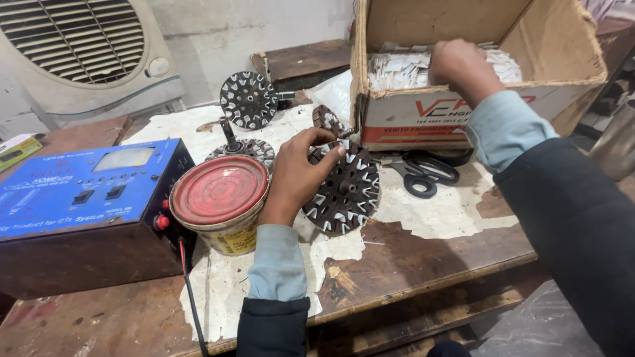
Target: The person sits at a workbench and attaches small white paper pieces one at a time onto the slots of a circular metal disc, taking each piece from a cardboard box of paper pieces and pressing it into place around the disc's edge.
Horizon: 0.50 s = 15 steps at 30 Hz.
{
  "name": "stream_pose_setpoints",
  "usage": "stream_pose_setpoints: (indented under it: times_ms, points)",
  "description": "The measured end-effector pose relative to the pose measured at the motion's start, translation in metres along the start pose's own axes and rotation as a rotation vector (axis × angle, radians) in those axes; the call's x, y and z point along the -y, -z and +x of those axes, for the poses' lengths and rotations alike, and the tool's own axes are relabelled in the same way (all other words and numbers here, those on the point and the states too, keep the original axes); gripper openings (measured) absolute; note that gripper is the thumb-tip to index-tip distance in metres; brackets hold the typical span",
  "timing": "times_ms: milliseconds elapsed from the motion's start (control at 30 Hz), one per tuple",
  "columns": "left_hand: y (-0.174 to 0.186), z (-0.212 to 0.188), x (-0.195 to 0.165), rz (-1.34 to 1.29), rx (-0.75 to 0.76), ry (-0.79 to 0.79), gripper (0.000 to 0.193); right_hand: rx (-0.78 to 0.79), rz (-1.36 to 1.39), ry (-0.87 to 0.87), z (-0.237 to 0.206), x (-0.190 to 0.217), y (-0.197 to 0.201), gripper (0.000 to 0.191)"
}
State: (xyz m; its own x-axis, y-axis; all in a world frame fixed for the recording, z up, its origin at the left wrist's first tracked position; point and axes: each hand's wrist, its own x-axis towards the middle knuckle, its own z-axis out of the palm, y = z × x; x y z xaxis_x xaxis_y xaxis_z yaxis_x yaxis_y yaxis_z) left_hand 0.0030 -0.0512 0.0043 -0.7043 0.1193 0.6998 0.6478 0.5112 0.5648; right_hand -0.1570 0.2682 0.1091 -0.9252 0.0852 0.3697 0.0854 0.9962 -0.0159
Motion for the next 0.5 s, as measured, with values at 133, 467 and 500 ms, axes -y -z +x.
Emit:
stream_pose_setpoints:
  times_ms: [133, 467, 500]
  points:
    - [0.003, 0.002, -0.004, -0.008, 0.033, 0.021, 0.048, 0.001, 0.067, 0.060, -0.005, -0.005, -0.008, 0.036]
    - [0.005, 0.008, -0.002, 0.078, 0.046, 0.230, 0.048, -0.391, 0.293, 0.249, -0.006, -0.016, -0.006, 0.022]
    - [0.005, 0.008, -0.004, 0.085, 0.021, 0.217, 0.048, -0.321, 0.334, 0.205, -0.010, -0.014, -0.004, 0.021]
